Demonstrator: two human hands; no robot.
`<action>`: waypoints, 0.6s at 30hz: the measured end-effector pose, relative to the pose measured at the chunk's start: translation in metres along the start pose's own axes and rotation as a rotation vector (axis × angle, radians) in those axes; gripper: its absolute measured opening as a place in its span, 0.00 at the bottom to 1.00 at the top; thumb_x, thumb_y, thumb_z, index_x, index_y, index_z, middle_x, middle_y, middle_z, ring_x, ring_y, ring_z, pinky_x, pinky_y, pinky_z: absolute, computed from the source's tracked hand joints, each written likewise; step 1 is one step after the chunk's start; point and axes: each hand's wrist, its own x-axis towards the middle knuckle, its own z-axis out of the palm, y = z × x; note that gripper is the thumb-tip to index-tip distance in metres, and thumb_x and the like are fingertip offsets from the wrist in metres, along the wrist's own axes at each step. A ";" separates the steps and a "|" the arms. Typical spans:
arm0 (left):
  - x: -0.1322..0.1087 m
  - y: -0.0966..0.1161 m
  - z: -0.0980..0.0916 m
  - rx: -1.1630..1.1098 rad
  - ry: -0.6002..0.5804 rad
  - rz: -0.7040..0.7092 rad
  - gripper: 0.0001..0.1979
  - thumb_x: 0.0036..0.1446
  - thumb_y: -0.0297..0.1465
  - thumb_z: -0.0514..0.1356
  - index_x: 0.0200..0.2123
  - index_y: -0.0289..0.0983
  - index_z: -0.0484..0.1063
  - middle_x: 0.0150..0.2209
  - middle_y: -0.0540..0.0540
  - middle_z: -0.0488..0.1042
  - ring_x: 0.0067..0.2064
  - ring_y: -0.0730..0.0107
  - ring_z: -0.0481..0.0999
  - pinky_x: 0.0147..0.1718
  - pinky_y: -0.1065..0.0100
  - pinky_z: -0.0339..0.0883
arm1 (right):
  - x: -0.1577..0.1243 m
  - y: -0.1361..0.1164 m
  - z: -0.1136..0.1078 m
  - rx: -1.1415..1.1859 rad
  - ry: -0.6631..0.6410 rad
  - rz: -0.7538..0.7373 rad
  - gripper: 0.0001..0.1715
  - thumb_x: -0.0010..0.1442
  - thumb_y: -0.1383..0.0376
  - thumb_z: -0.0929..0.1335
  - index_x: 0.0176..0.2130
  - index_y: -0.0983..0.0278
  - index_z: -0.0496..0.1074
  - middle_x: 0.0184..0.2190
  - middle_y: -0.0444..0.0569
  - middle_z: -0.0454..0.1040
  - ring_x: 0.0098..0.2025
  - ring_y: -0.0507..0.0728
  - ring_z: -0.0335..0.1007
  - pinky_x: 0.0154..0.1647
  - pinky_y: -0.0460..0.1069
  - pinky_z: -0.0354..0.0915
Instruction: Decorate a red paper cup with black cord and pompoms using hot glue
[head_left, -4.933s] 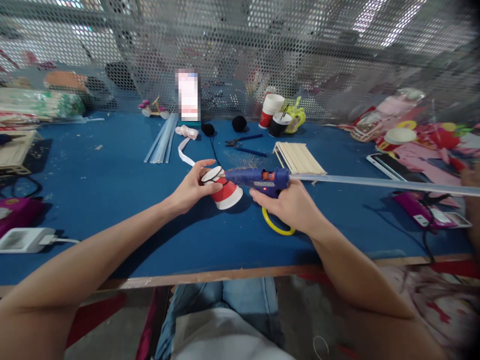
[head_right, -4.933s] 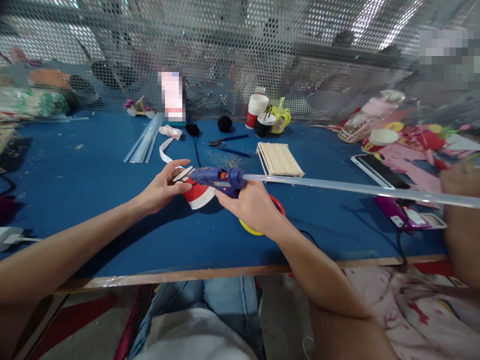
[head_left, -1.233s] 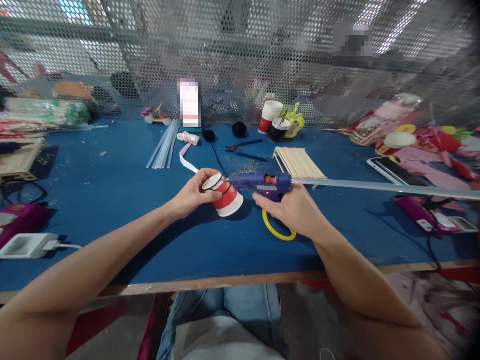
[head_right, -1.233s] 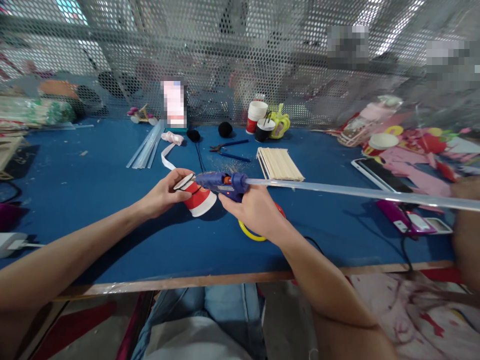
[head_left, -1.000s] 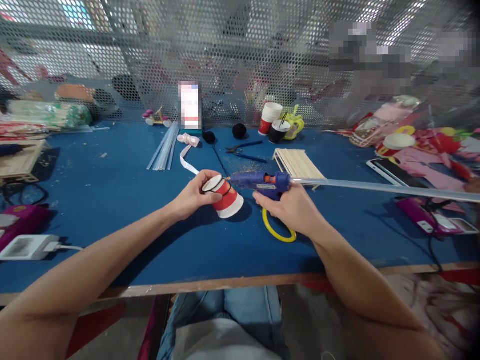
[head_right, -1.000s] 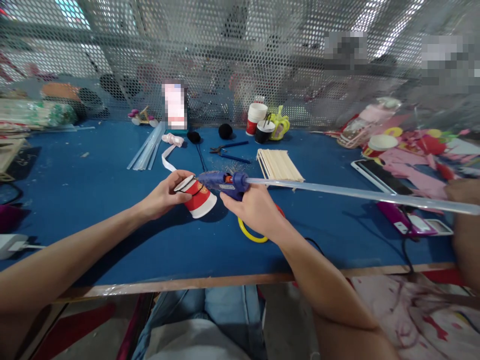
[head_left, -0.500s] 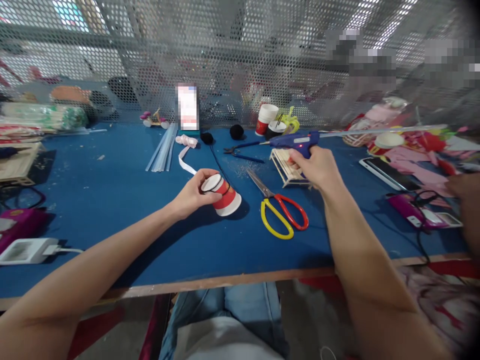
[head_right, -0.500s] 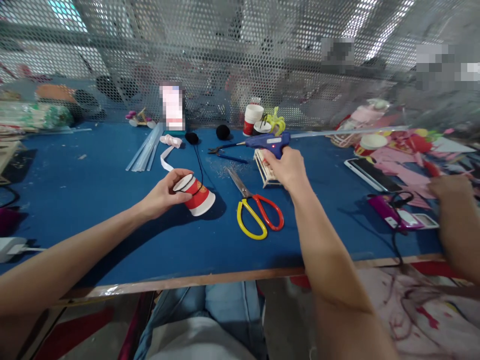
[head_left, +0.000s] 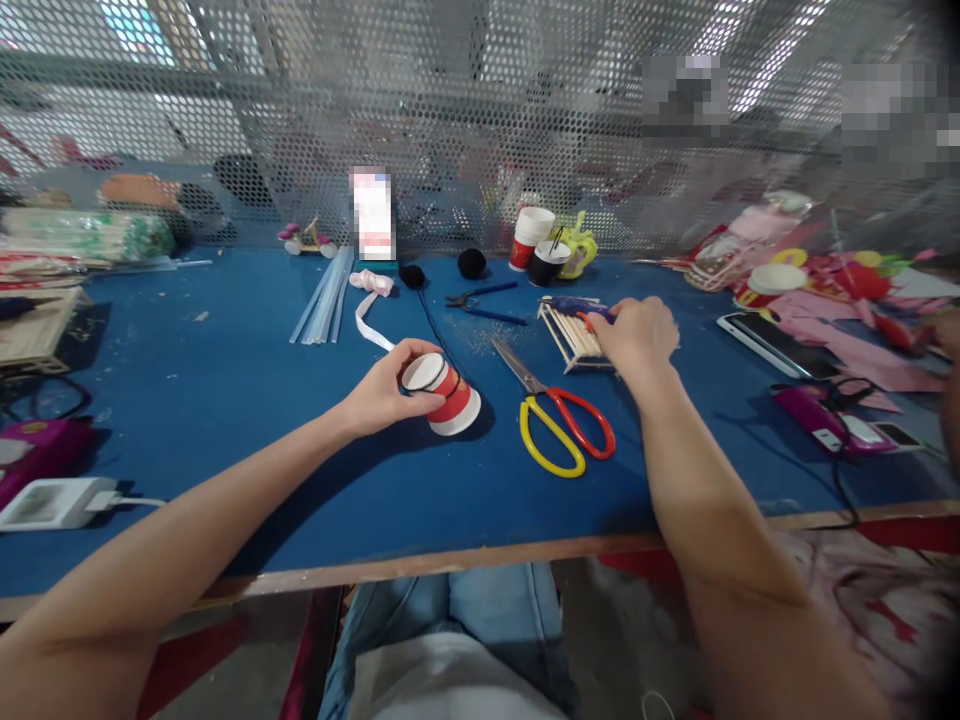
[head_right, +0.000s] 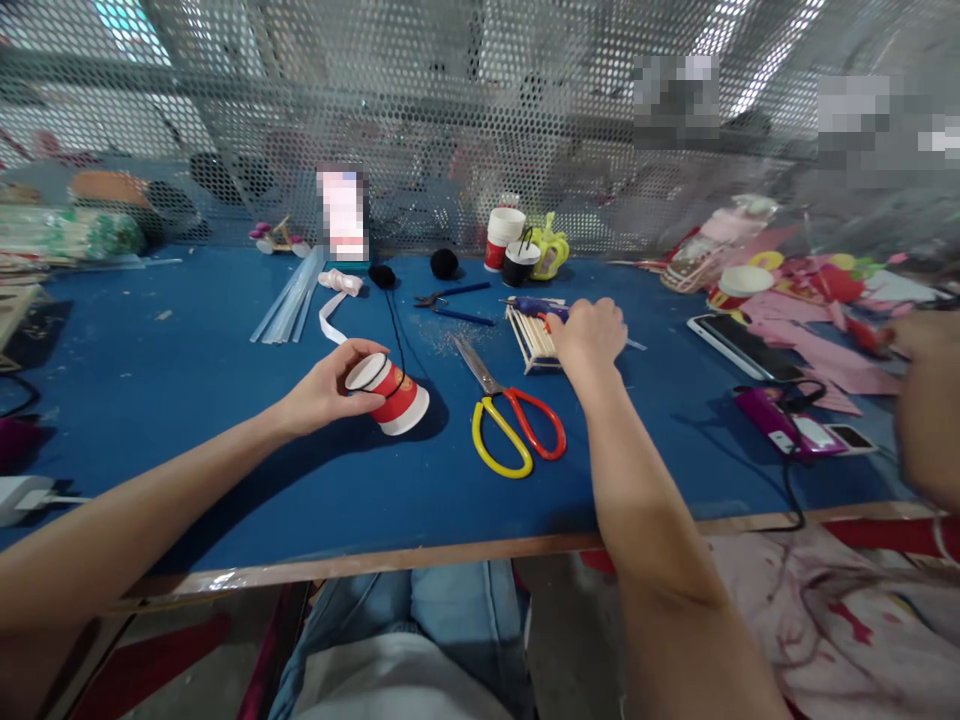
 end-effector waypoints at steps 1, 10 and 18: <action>0.000 0.000 0.000 -0.002 -0.002 0.004 0.27 0.44 0.33 0.67 0.47 0.37 0.61 0.40 0.48 0.69 0.39 0.69 0.69 0.40 0.65 0.64 | -0.007 -0.007 -0.005 0.046 0.030 -0.059 0.22 0.56 0.56 0.66 0.42 0.71 0.76 0.46 0.67 0.71 0.50 0.69 0.66 0.44 0.57 0.62; -0.003 0.003 0.004 -0.019 -0.009 0.076 0.26 0.44 0.32 0.66 0.46 0.37 0.60 0.39 0.48 0.67 0.38 0.72 0.68 0.39 0.68 0.64 | -0.088 -0.094 -0.013 0.933 -0.952 -0.426 0.28 0.60 0.47 0.60 0.30 0.64 0.75 0.32 0.51 0.77 0.37 0.57 0.71 0.39 0.51 0.63; -0.005 0.010 0.005 -0.064 -0.004 0.067 0.25 0.44 0.30 0.66 0.45 0.36 0.61 0.38 0.49 0.67 0.37 0.73 0.68 0.38 0.70 0.64 | -0.094 -0.095 -0.025 1.344 -0.771 -0.246 0.12 0.48 0.59 0.72 0.28 0.65 0.72 0.27 0.43 0.71 0.29 0.48 0.62 0.33 0.46 0.59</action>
